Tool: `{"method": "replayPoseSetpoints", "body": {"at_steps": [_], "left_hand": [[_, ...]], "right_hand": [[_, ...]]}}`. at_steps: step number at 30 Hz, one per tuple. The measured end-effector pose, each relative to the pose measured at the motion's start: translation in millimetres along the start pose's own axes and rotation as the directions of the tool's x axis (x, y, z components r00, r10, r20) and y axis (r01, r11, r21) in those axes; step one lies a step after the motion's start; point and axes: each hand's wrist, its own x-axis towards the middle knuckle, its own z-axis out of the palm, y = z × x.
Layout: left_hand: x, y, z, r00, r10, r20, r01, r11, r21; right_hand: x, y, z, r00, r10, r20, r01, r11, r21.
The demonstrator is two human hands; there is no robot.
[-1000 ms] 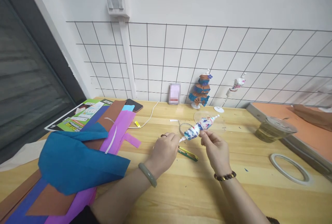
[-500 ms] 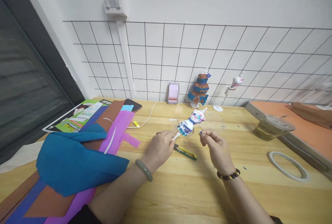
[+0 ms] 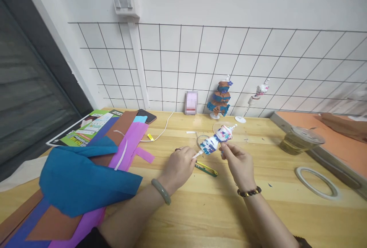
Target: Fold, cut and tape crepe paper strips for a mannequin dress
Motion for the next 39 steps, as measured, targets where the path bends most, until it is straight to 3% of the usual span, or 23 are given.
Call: {"method": "replayPoseSetpoints", "body": {"at_steps": [7, 13, 21, 30, 39], "left_hand": [[-1, 2, 0.3, 1.000, -0.004, 0.004, 0.004, 1.000, 0.005], [2, -5, -0.4, 0.996, -0.079, -0.052, 0.072, 0.990, -0.125], [2, -1, -3.1, 0.998, -0.048, -0.043, 0.044, 0.996, -0.080], [0, 3, -1.7, 1.000, -0.011, -0.003, 0.011, 1.000, 0.006], [1, -3, 0.1, 0.998, -0.060, 0.016, 0.062, 0.973, -0.223]], "right_hand": [[3, 4, -7, 0.999, -0.028, 0.032, 0.028, 1.000, -0.007], [-1, 0, -6, 0.987, -0.067, 0.144, 0.064, 0.998, 0.021], [5, 8, -9, 0.998, -0.066, 0.025, 0.065, 0.998, 0.007], [5, 6, -9, 0.997, -0.068, -0.030, 0.068, 0.997, 0.019], [6, 4, -15, 0.994, -0.105, -0.006, 0.105, 0.994, 0.042]]}}
